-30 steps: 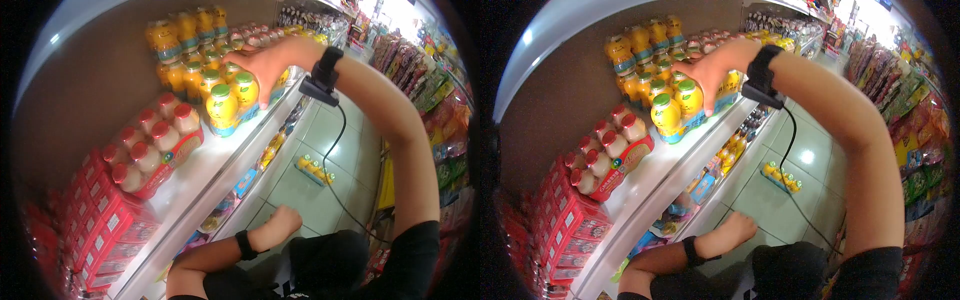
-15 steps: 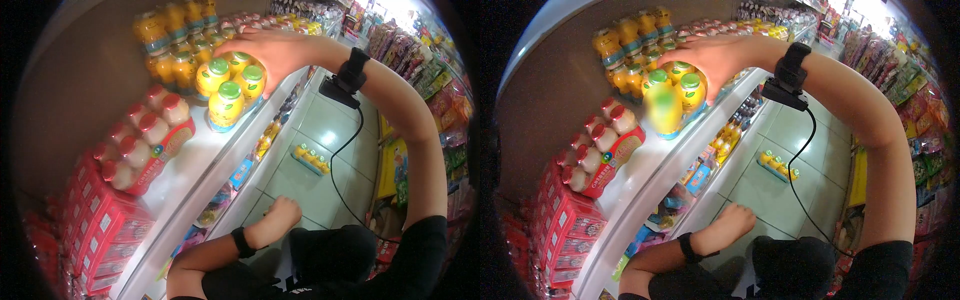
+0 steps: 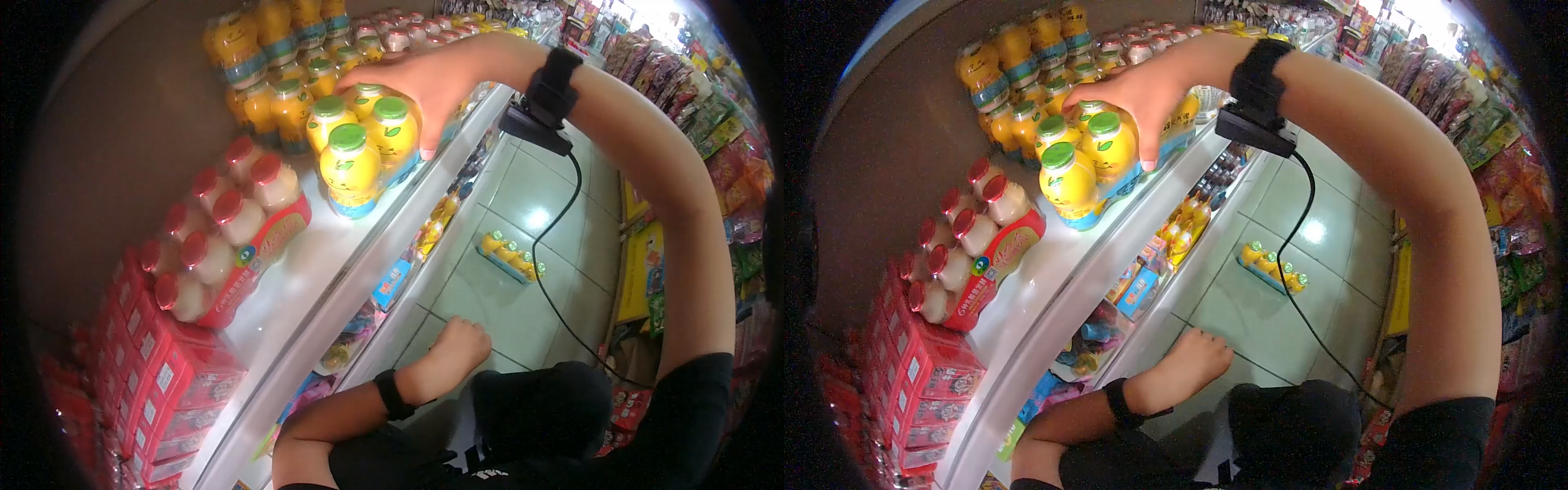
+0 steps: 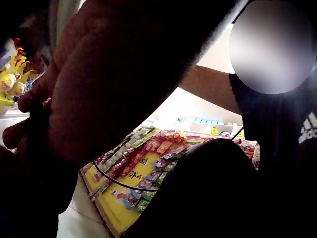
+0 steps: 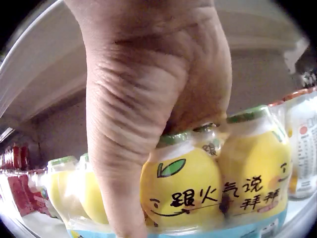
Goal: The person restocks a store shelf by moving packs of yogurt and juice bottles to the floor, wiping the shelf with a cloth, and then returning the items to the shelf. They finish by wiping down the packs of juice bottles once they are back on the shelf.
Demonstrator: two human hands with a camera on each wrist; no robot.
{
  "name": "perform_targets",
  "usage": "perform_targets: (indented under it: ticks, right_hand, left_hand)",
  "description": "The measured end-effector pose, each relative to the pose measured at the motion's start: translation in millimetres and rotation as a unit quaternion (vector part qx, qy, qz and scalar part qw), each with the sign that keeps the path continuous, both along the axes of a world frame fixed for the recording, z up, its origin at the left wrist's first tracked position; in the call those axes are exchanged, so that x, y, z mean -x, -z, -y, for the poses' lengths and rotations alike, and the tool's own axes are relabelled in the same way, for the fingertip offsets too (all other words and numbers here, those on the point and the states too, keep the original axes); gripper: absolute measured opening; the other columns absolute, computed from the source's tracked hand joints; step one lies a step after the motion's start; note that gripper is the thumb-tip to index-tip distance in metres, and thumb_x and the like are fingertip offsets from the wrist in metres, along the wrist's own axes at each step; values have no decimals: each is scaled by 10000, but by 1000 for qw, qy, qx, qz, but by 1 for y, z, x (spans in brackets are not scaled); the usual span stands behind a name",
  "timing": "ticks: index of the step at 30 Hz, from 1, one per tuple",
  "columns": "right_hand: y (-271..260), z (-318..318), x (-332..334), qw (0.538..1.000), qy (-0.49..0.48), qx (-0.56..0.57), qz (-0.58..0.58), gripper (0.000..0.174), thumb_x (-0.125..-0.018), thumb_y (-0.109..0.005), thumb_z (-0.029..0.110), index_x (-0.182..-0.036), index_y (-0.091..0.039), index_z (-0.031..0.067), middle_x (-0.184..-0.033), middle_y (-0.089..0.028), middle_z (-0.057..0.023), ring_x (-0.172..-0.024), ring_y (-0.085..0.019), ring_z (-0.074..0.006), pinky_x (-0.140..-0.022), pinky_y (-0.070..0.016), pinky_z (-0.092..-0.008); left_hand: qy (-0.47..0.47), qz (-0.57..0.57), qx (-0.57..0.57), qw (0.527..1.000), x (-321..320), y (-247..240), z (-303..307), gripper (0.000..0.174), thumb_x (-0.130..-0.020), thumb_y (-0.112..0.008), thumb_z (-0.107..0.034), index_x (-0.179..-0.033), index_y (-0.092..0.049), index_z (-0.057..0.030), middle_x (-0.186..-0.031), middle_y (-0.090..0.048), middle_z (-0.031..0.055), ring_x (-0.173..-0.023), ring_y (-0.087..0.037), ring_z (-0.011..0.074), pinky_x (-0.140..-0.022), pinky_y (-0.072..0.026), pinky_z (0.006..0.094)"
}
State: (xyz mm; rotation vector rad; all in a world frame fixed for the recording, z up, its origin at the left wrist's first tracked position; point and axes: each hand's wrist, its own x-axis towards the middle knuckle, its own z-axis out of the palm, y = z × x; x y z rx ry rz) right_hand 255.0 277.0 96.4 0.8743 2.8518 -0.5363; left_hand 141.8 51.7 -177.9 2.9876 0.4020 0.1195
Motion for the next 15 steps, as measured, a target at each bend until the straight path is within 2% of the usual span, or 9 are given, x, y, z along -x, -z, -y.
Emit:
perform_targets:
  ticks: [1,2,5,8,10,11,13,14,15]
  right_hand:
    - [0,-5,2,999,6,41,21,1249,-540,-931,170,-1524,-162,158,-1422,-475,-182,-1360,-409,-353,-1103,-354,-437]
    - [0,-9,5,999,7,41,18,1249,-540,-931,170,-1524,-162,158,-1422,-475,-182,-1360,-409,-353,-1103,-354,-437]
    - [0,-11,10,997,1,-6,77,1310,-521,-941,191,-1534,-112,159,-1416,-463,-207,-1345,-419,-369,-1118,-340,-442]
    - [0,-6,7,989,29,-61,130,1326,-486,-951,219,-1529,-136,143,-1408,-458,-225,-1333,-424,-391,-1112,-343,-454]
    - [3,0,4,989,-9,-116,93,1279,-496,-940,260,-1520,-184,136,-1341,-506,-214,-1267,-462,-398,-1066,-373,-471]
    - [5,6,1,988,-6,-118,94,1279,-496,-940,260,-1520,-184,136,-1341,-506,-214,-1267,-462,-398,-1066,-373,-471]
    - [9,18,-3,975,11,-208,81,1221,-511,-924,291,-1506,-234,130,-1259,-549,-199,-1160,-510,-401,-991,-408,-475]
    - [15,22,-10,961,-24,-274,27,1108,-544,-898,311,-1475,-322,141,-1184,-574,-166,-1085,-533,-366,-954,-414,-466]
    - [20,25,-19,960,-27,-279,27,1108,-544,-898,311,-1475,-322,141,-1184,-574,-166,-1085,-533,-366,-954,-414,-466]
  left_hand:
    - [0,-2,0,1000,1,-1,-1,92,-789,-617,-140,-871,-611,-98,-852,-628,44,-838,-644,232,-724,-445,369]
    - [0,-21,1,1000,1,-2,-3,93,-792,-619,-141,-874,-610,-99,-855,-628,47,-838,-645,233,-721,-446,367]
    - [-1,-29,-1,1000,6,-7,-5,91,-801,-619,-144,-879,-607,-99,-851,-622,52,-830,-641,237,-708,-447,368]
    - [-5,17,9,1000,9,-4,-6,88,-814,-615,-149,-883,-598,-97,-836,-610,56,-811,-632,243,-689,-442,377]
    - [-5,54,23,998,7,-3,-7,90,-820,-614,-155,-884,-593,-95,-829,-603,59,-800,-625,246,-681,-439,382]
    - [1,66,28,997,8,-4,-7,92,-823,-611,-159,-884,-589,-93,-826,-598,60,-793,-621,250,-676,-437,389]
    - [8,78,28,996,8,-7,-6,94,-827,-609,-162,-883,-586,-91,-822,-594,62,-786,-617,253,-672,-435,396]
    - [11,87,20,996,10,-10,-5,90,-827,-607,-162,-877,-584,-90,-820,-594,63,-782,-616,251,-671,-435,397]
    - [13,97,12,995,11,-13,-4,87,-828,-604,-161,-871,-582,-88,-818,-593,63,-779,-616,250,-669,-435,398]
